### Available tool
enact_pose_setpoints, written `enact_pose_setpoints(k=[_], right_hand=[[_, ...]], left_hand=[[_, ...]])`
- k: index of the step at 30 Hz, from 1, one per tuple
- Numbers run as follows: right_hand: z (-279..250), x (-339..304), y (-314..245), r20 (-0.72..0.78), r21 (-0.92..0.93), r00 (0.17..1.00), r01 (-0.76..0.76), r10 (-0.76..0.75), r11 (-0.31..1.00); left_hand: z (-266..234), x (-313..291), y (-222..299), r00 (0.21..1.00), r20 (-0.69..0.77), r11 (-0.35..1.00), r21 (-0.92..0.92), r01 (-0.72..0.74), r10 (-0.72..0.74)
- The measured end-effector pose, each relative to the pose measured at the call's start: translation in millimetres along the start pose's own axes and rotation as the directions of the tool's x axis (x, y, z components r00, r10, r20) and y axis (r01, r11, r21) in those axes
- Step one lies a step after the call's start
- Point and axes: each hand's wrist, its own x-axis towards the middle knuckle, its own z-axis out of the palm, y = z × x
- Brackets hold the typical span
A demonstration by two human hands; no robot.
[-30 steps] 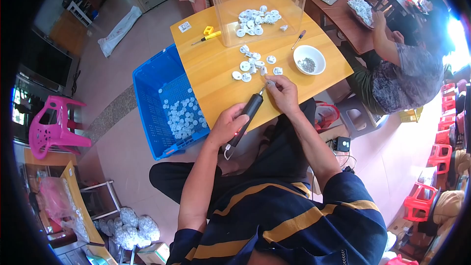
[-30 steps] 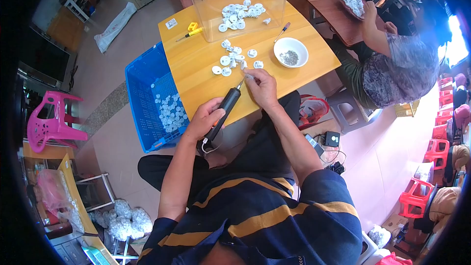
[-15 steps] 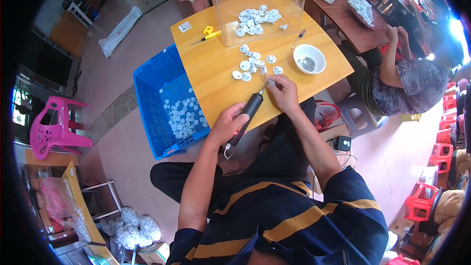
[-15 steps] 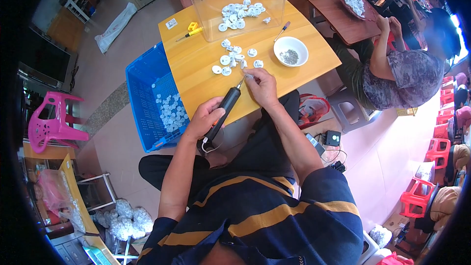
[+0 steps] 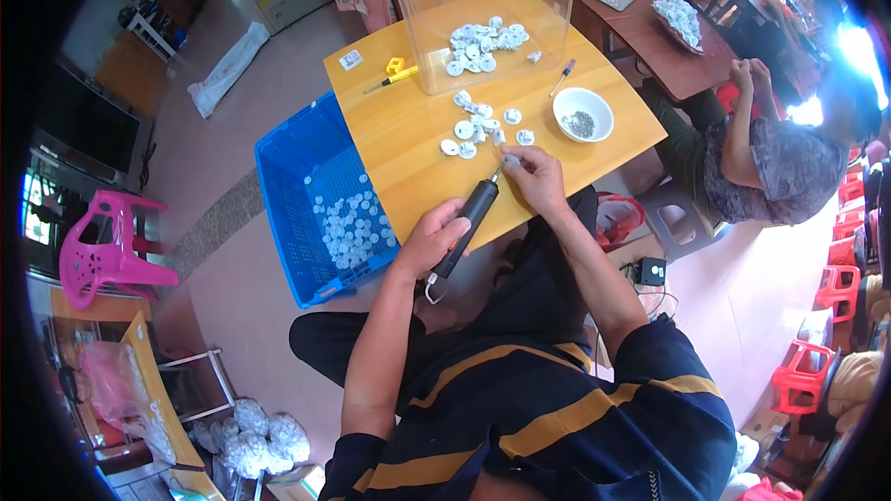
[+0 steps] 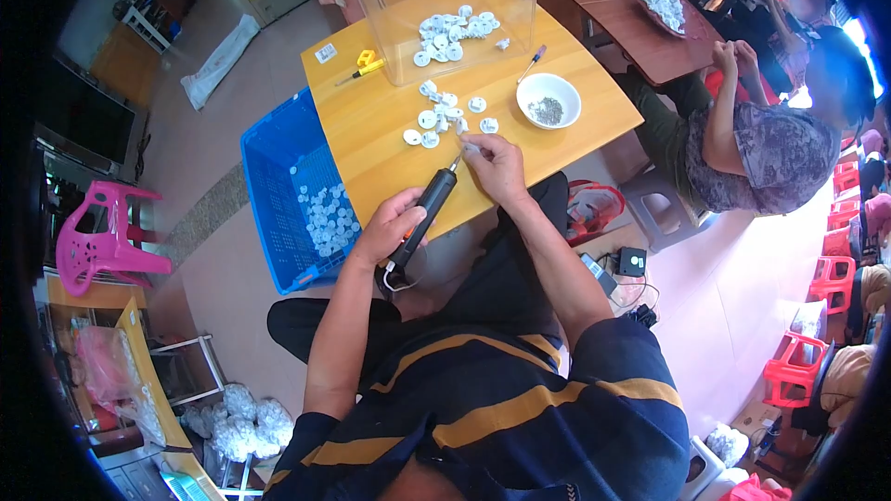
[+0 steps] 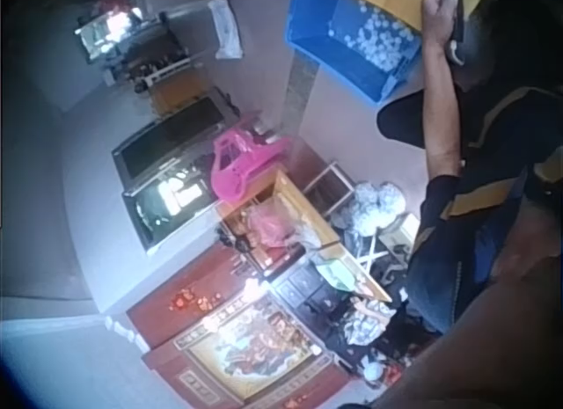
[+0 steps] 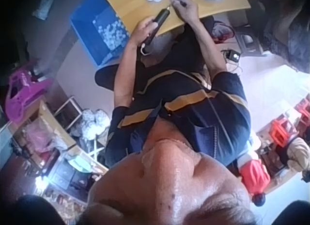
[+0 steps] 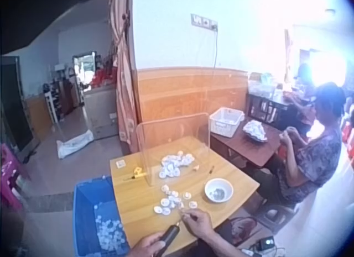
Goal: The person picks up screws from a bowl, positions them onto plastic pieces, and fastens them using an electric screwdriver.
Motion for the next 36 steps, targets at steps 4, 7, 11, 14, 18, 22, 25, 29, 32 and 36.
enact_pose_setpoints(k=[4,7,11,14,18,22,25,29,32,36], right_hand=[[-1.6,4.9,10.9,-0.022,0.223,0.997,-0.068,0.074,0.973],[-9.2,5.3,5.2,-0.041,0.181,0.993,-0.101,0.111,0.978],[-23.4,4.2,-15.8,-0.014,-0.390,0.969,0.220,-0.245,0.894],[-25.0,10.2,-34.7,0.053,-0.589,0.968,0.228,-0.244,0.776],[-31.6,35.9,-26.7,0.081,-0.658,0.975,0.209,-0.208,0.724],[-28.0,42.4,-20.5,0.018,-0.693,0.951,0.234,-0.308,0.682],[-26.7,34.9,-28.8,0.021,-0.691,0.922,0.292,-0.386,0.661],[-44.7,36.0,-57.4,0.015,-0.561,0.934,0.304,-0.357,0.770],[-76.0,58.2,-67.8,-0.090,-0.565,0.942,0.219,-0.324,0.795],[-124.0,98.4,-33.2,-0.017,-0.814,0.981,0.099,-0.193,0.573]], left_hand=[[2.0,1.6,-1.6,0.999,0.020,1.000,-0.010,-0.025,0.025],[1.3,-3.3,-1.1,0.998,-0.001,0.998,-0.033,-0.061,0.061],[2.0,-9.0,-3.1,0.992,-0.081,0.990,-0.094,-0.103,0.095],[2.1,-10.8,-2.9,0.991,-0.067,0.989,-0.086,-0.119,0.114],[4.1,-7.2,-3.9,0.991,-0.059,0.991,-0.067,-0.120,0.116],[5.6,-6.6,-5.7,0.988,-0.080,0.987,-0.084,-0.140,0.133],[2.7,-7.5,-7.1,0.988,-0.073,0.986,-0.083,-0.142,0.136],[3.5,-9.8,-4.6,0.990,-0.078,0.987,-0.092,-0.128,0.121],[2.1,-10.7,-4.4,0.992,-0.078,0.992,-0.071,-0.108,0.103],[5.3,-6.5,-2.4,0.991,-0.067,0.991,-0.069,-0.117,0.113]])
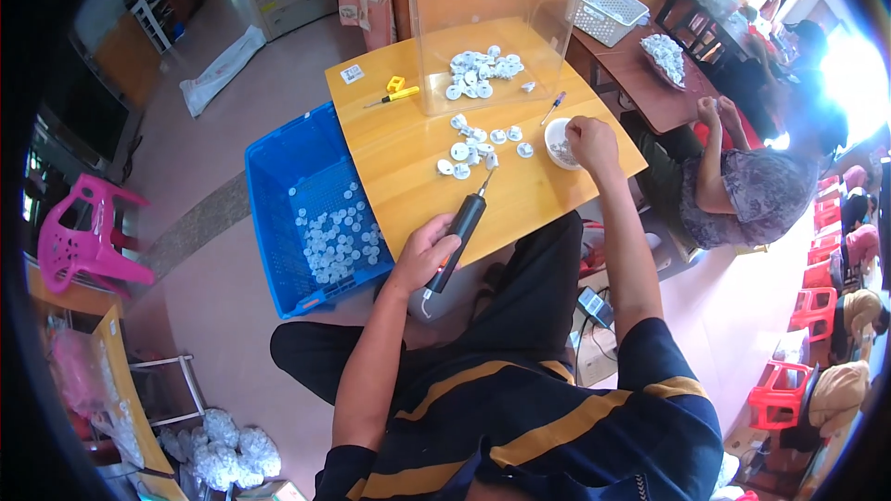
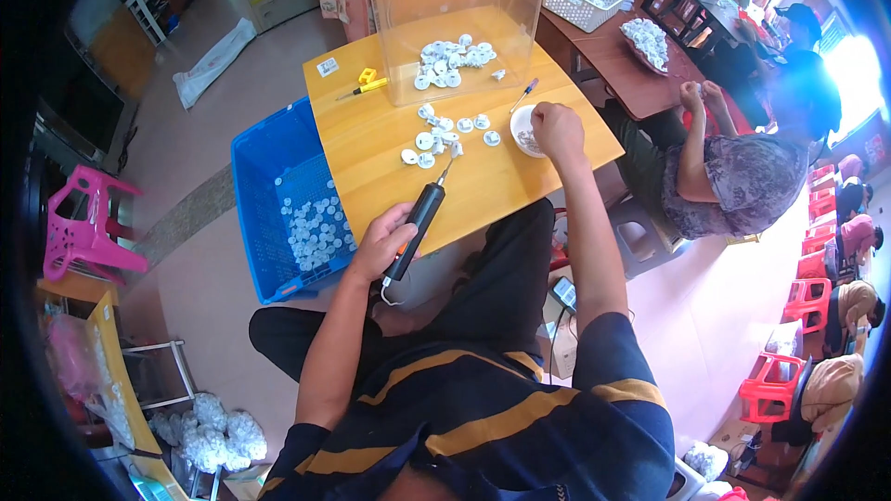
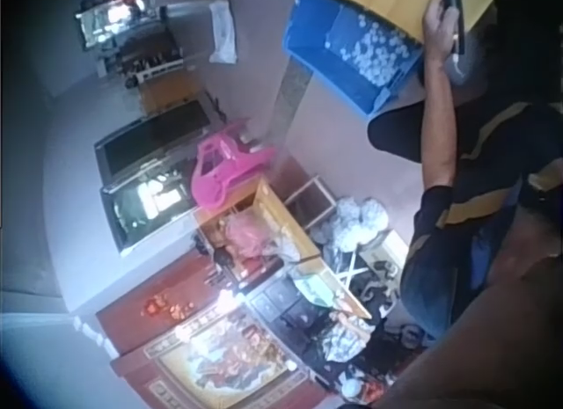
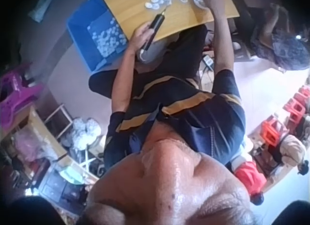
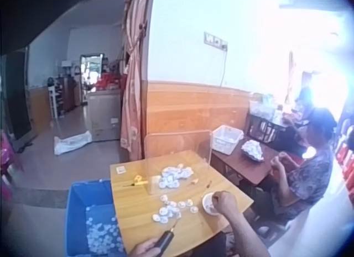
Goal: The person picks up screws from a bowl, positions them onto plastic pieces, and fastens them using an electric screwdriver.
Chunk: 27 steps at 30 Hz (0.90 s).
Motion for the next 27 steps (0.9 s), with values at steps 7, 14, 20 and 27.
enact_pose_setpoints(k=[7,14,20,27], right_hand=[[20.8,11.0,4.6,0.393,-0.162,0.914,-0.042,0.103,0.986],[33.3,10.2,9.9,0.353,-0.222,0.930,-0.017,0.097,0.975],[33.0,14.2,13.1,0.310,-0.226,0.943,-0.048,0.119,0.973],[41.7,15.0,13.1,0.306,-0.115,0.949,-0.043,0.077,0.992]], left_hand=[[-1.6,-2.5,-3.9,1.000,-0.023,1.000,0.002,0.001,-0.001],[-0.8,-0.1,-4.3,1.000,-0.014,1.000,0.005,0.000,0.000],[-0.4,1.3,-4.0,1.000,-0.009,0.999,0.039,-0.002,0.002],[-0.2,-0.5,-1.6,1.000,-0.021,0.998,0.066,-0.004,0.005]])
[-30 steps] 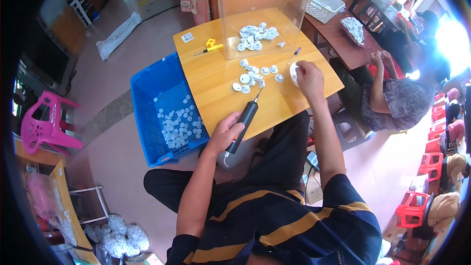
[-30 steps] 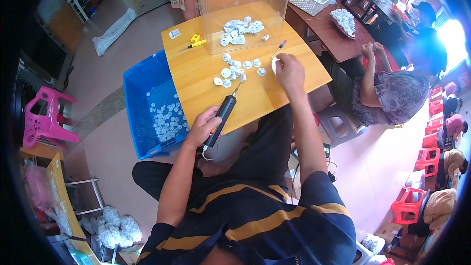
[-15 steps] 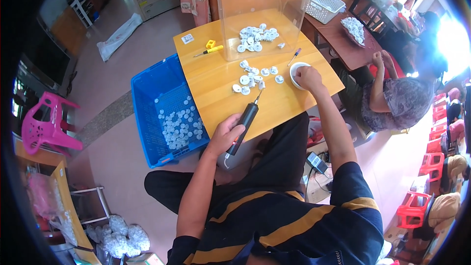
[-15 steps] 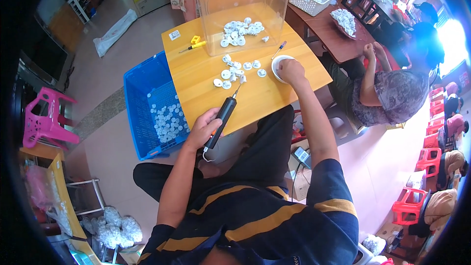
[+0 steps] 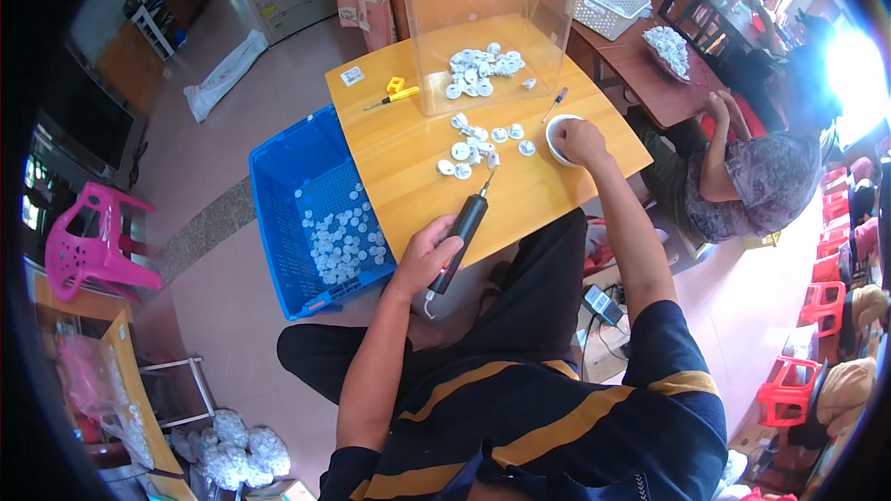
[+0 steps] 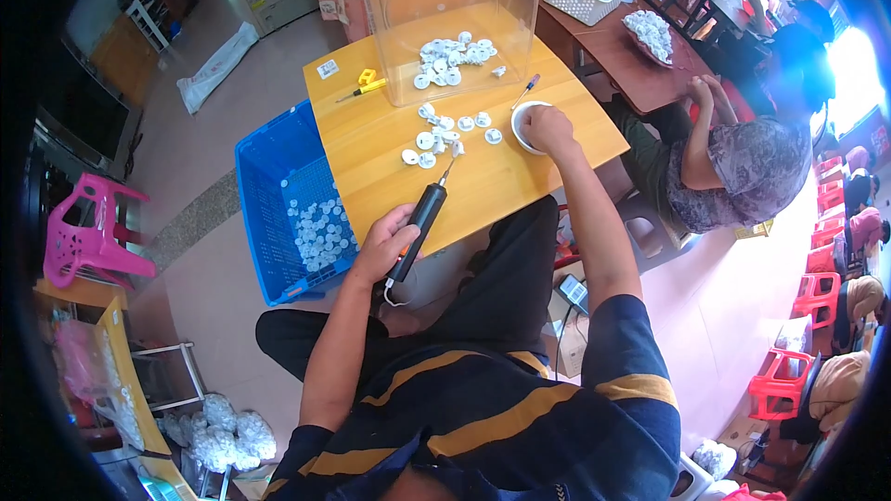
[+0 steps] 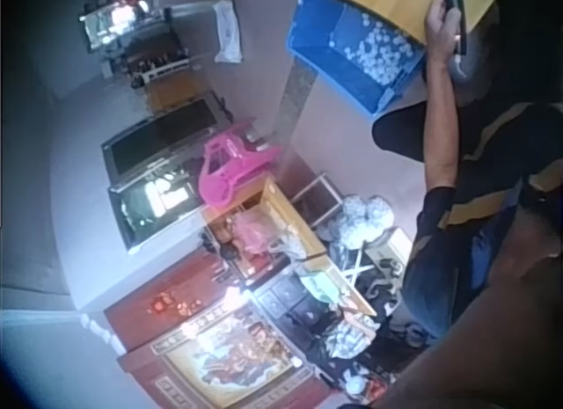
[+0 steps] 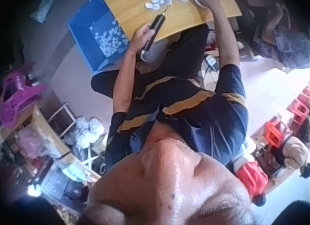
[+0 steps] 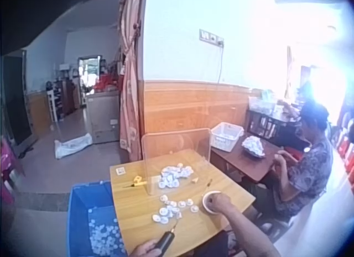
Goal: The person picks up screws from a bowl, positions them onto plastic pieces, and fastens them using an electric screwdriver.
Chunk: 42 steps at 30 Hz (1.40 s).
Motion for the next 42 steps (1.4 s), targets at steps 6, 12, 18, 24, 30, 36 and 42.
enact_pose_setpoints(k=[6,12,18,24,30,36,42], right_hand=[[12.4,8.0,8.9,0.023,-0.108,0.999,0.039,-0.037,0.993],[6.2,3.7,4.8,-0.013,-0.076,0.999,0.035,-0.036,0.996],[2.8,-4.7,10.2,-0.088,0.056,0.993,0.078,-0.073,0.995],[-3.5,-8.1,9.4,-0.148,0.236,0.986,0.114,-0.080,0.965],[-21.8,-16.3,3.2,-0.201,0.377,0.980,0.093,-0.016,0.922],[-24.6,-47.6,-46.5,0.008,0.952,0.996,-0.034,0.085,0.304],[13.9,-87.5,-96.2,0.218,0.965,0.976,-0.213,0.014,-0.155]], left_hand=[[1.8,0.3,-0.2,1.000,-0.017,0.999,-0.043,0.010,-0.010],[0.0,-1.7,-1.6,1.000,-0.013,0.999,-0.048,0.009,-0.010],[-1.2,1.0,-5.0,1.000,0.008,0.999,-0.041,0.001,0.000],[-1.2,0.3,-3.7,1.000,0.008,1.000,-0.023,-0.004,0.004],[0.9,2.0,-1.9,1.000,0.019,1.000,-0.030,0.002,-0.001],[0.4,-0.7,-2.6,1.000,0.001,0.999,-0.041,-0.004,0.004],[-1.3,-0.9,-3.9,1.000,0.023,0.998,-0.063,-0.017,0.018]])
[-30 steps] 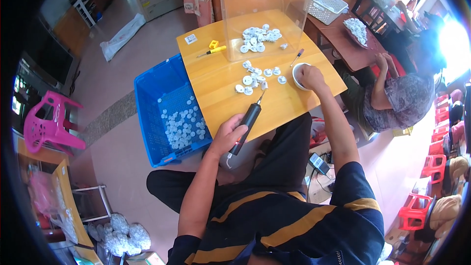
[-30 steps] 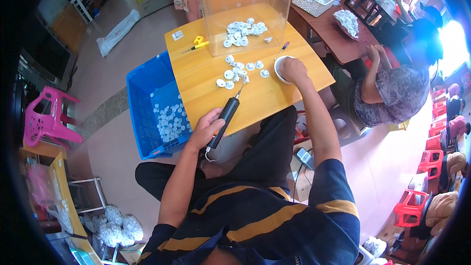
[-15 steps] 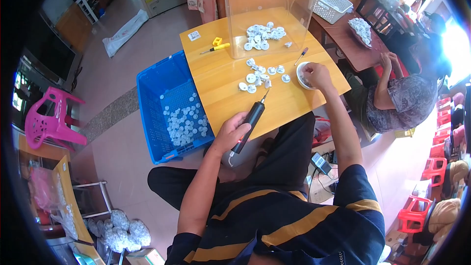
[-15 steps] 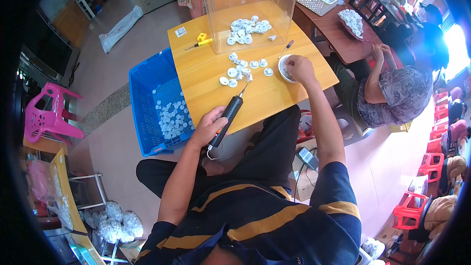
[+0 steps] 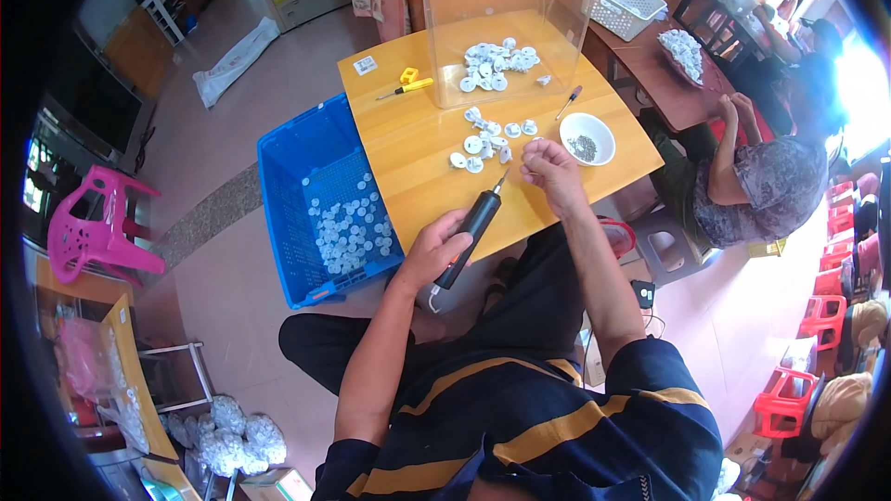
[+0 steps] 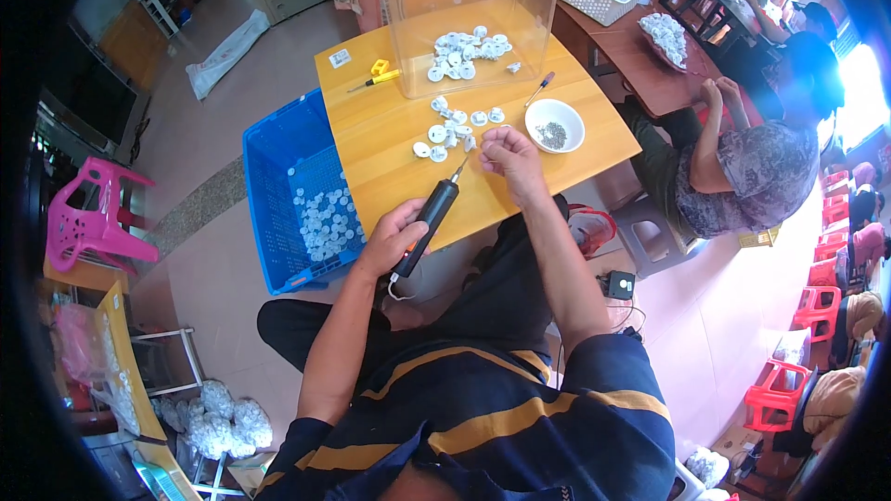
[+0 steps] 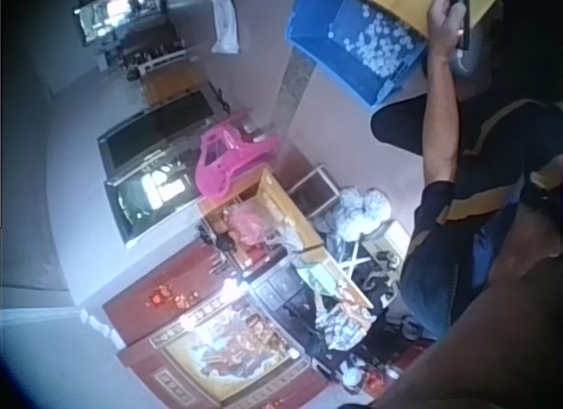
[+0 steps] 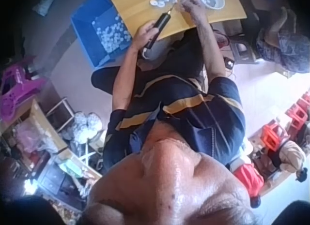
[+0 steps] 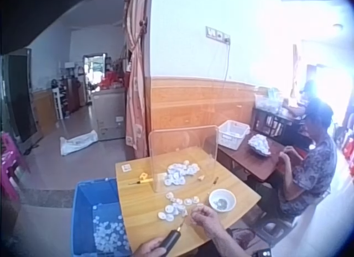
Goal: The person picks up screws from a bowl, positions them onto plastic pieces, and fastens them using an electric screwdriver.
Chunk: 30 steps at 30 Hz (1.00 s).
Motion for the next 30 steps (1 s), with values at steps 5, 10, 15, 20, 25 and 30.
enact_pose_setpoints(k=[5,10,15,20,25,30], right_hand=[[8.5,-1.6,23.3,0.046,0.153,0.998,-0.048,0.042,0.987],[12.2,-2.9,30.0,0.018,0.157,0.999,-0.043,0.041,0.987],[11.5,-4.0,35.1,0.020,0.186,1.000,-0.015,0.012,0.983],[11.7,-7.4,37.1,0.013,0.212,1.000,-0.007,0.004,0.977],[5.2,-5.1,42.7,-0.016,0.170,0.999,-0.029,0.032,0.985],[15.0,-7.4,33.8,-0.013,0.168,0.999,-0.034,0.037,0.985]], left_hand=[[1.4,0.2,-2.8,1.000,0.019,1.000,0.025,0.001,-0.001],[1.7,-0.9,0.1,1.000,0.016,0.999,0.037,0.000,0.000],[-0.4,-1.0,3.9,0.999,0.016,0.998,-0.039,0.039,-0.038],[-3.7,0.2,4.0,0.996,0.064,0.998,0.007,0.057,-0.057],[1.2,2.6,0.9,0.998,0.045,0.999,0.031,0.044,-0.045],[0.4,1.2,-2.9,1.000,0.016,0.999,0.040,0.020,-0.021]])
